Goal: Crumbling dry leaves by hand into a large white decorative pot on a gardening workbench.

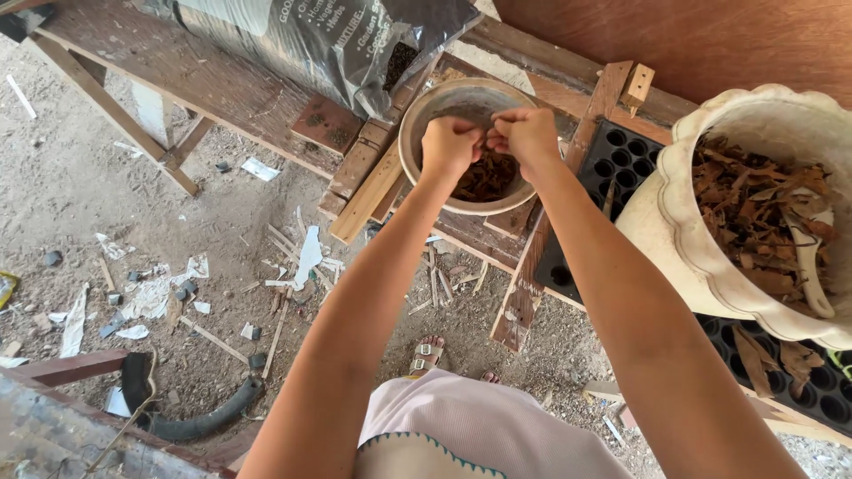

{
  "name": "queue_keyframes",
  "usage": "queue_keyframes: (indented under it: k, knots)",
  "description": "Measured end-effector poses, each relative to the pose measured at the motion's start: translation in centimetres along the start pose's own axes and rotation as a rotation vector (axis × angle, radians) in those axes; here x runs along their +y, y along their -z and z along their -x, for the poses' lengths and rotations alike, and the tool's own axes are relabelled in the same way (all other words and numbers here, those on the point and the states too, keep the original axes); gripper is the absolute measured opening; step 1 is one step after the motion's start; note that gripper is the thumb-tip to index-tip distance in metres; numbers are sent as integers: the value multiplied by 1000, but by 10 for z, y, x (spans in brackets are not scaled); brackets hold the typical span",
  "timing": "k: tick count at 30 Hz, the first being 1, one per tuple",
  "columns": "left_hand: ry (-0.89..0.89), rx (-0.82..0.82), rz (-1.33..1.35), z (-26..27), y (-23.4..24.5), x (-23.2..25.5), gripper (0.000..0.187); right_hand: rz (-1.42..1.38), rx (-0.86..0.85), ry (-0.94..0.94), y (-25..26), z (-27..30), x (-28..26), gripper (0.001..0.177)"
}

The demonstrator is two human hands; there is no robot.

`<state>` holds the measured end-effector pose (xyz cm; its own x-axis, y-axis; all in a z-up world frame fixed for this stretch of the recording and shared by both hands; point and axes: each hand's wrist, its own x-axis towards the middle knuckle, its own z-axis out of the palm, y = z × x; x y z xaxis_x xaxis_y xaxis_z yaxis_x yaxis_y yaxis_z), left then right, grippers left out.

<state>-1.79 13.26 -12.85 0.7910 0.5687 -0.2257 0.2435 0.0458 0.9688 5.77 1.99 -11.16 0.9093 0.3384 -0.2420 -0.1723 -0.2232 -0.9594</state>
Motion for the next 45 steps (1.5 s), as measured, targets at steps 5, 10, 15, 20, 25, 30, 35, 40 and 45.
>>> queue_keyframes:
  k: [5,10,15,20,25,30,35,40,45]
  knots:
    - [-162,-88,-558,-16,1,-33,9,161,11,40,2,9,-7,24]
    - [-248,-168,-1080,-24,-20,-48,8,299,25,52,5,23,-20,44]
    - [-199,-211,-1302,-32,-30,-58,10,338,15,42,3,24,-20,33]
    - [-248,-195,-1116,2,-6,10,17,444,-23,104,14,8,-8,28]
    - [-363,-148,-829,-7,5,23,9,586,-127,262,14,5,-6,18]
    - [-441,-89,-636,1,8,24,15,71,-62,77,6,3,-16,11]
    - [-697,146,-936,-21,-7,0,12,-48,-56,-90,-7,-11,-6,15]
    - [-690,291,-505,22,10,50,16,101,29,-147,0,24,-39,7]
    - [-337,143,-679,18,20,52,12,320,-112,-30,10,58,-73,17]
